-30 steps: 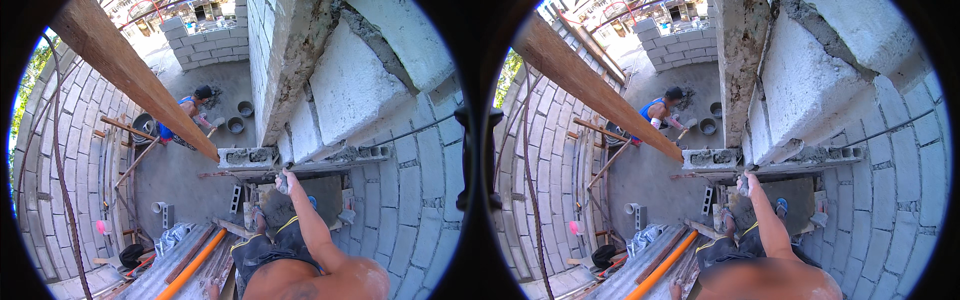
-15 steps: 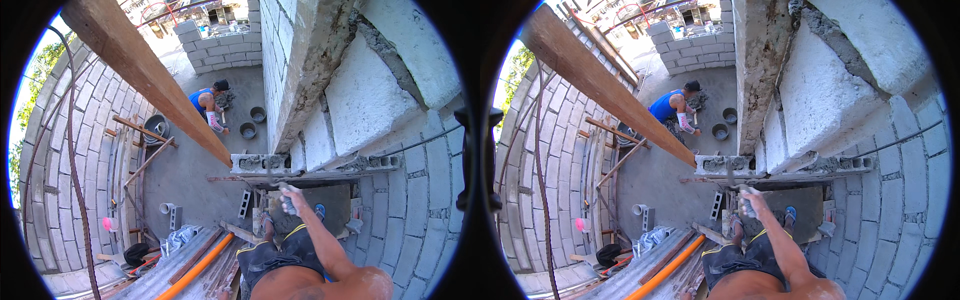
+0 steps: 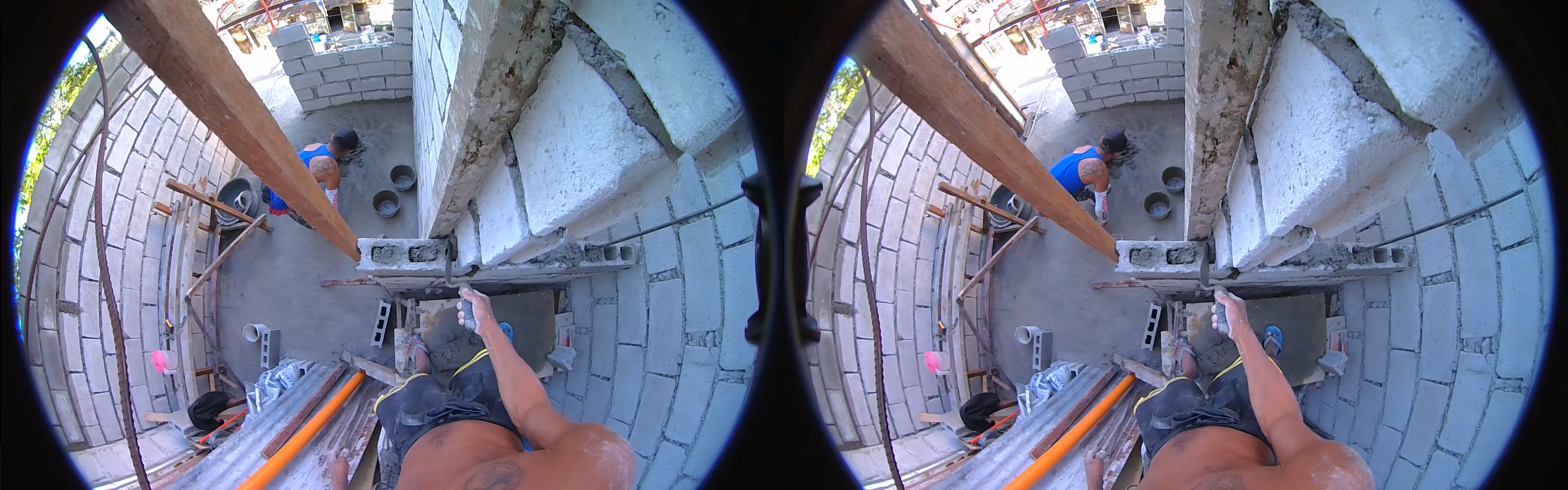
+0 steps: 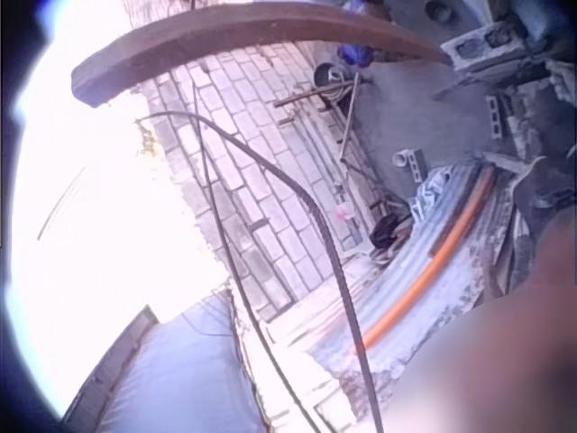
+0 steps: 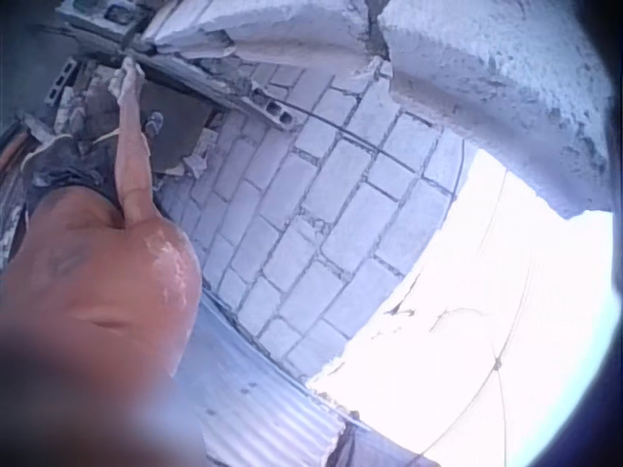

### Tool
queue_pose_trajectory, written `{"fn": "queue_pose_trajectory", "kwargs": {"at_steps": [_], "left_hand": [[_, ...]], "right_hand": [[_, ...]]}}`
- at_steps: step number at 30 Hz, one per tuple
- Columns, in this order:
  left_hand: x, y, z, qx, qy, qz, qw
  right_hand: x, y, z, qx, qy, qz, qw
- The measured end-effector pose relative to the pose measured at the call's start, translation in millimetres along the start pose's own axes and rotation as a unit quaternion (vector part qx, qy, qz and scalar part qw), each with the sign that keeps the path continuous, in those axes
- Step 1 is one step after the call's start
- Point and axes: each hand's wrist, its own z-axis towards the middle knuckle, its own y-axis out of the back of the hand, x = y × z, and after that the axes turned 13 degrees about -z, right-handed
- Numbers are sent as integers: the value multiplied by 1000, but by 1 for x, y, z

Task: The person scoops wet cement from a wooden board with a trowel and applies it to the joints of a partially built concrete block wall. They repeatedly smooth the mortar between blocks and along the wall surface. Another person is visible in the background mixing cement with a shovel.

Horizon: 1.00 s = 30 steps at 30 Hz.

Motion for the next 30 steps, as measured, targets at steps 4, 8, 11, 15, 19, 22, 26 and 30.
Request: {"fn": "queue_pose_trajectory", "kwargs": {"at_steps": [4, 8, 11, 15, 19, 22, 26, 30], "left_hand": [[27, -32, 19, 59, 82, -59, 993], [5, -44, 14, 43, -106, -31, 993], [-16, -42, 6, 10, -91, -41, 995], [-13, -46, 10, 30, 37, -112, 993], [-3, -55, 30, -30, -51, -6, 998], [-16, -73, 29, -138, -82, -89, 983], [-49, -122, 13, -162, -139, -144, 966], [-70, -212, -13, -147, -167, -75, 972]], "right_hand": [[14, -16, -1, 14, -47, 78, 996], [25, -26, -3, -25, -48, 84, 995], [33, -21, -1, 51, -57, 113, 991], [42, -14, 17, 114, -82, 242, 960], [32, 2, 19, 90, -113, 84, 986], [18, 27, -6, 65, -95, -5, 993], [11, 76, -55, 163, -63, -287, 942], [21, 146, -79, 164, -67, -513, 840]]}}
